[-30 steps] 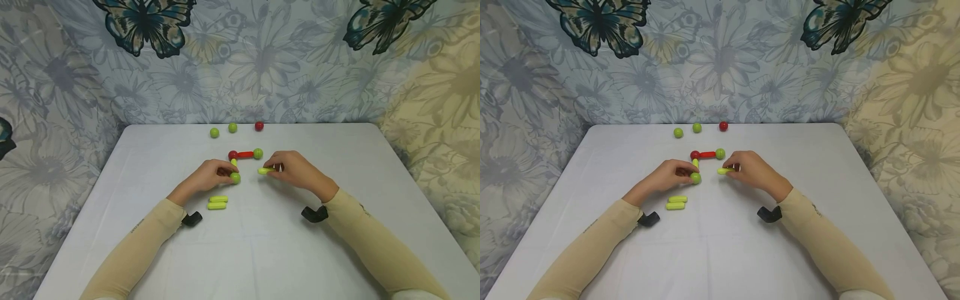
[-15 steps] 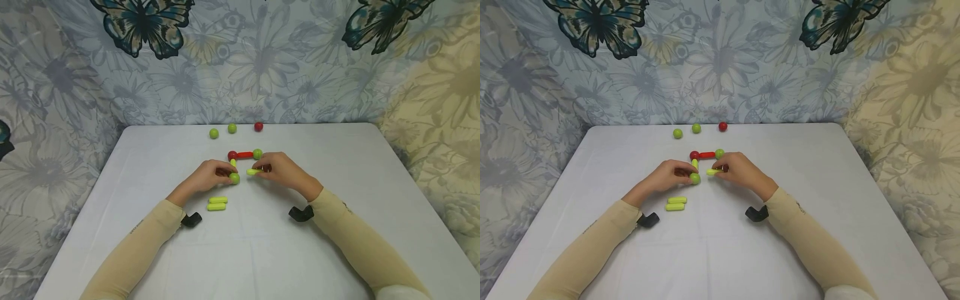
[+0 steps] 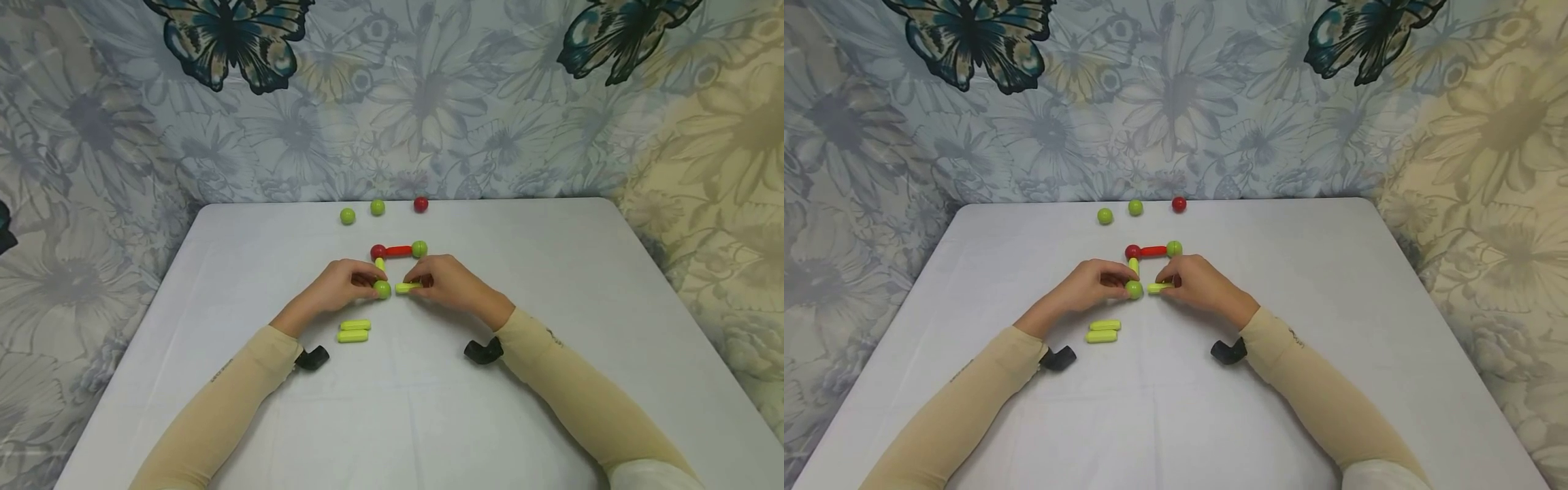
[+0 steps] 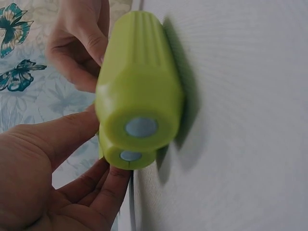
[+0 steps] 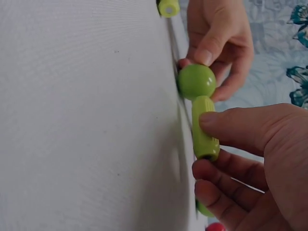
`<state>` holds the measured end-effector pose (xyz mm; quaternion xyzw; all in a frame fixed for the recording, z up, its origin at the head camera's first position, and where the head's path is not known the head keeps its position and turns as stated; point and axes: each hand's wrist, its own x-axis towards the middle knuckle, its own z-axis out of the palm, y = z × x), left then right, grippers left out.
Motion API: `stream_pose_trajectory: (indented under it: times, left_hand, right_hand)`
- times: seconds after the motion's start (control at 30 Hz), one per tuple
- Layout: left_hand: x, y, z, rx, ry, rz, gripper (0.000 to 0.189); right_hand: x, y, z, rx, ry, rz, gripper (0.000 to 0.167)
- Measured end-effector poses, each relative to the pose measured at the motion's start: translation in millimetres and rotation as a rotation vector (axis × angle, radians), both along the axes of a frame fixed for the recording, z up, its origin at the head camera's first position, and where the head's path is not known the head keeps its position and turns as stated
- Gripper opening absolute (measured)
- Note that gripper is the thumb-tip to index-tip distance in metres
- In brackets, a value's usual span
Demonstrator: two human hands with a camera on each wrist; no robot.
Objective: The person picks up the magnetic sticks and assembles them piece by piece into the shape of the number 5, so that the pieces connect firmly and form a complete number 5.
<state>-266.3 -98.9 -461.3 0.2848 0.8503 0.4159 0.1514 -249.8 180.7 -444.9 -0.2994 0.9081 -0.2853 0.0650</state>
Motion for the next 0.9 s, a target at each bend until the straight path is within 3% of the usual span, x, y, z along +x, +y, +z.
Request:
stream_pose_trajectory:
  times: [0.9]
  left_hand:
    - [0.8, 1.1, -0.1, -0.001, -0.010, 0.010, 0.034]
  right_hand:
    - [0.9, -3.5, -9.8, -0.061, 0.043, 0.012, 0.020]
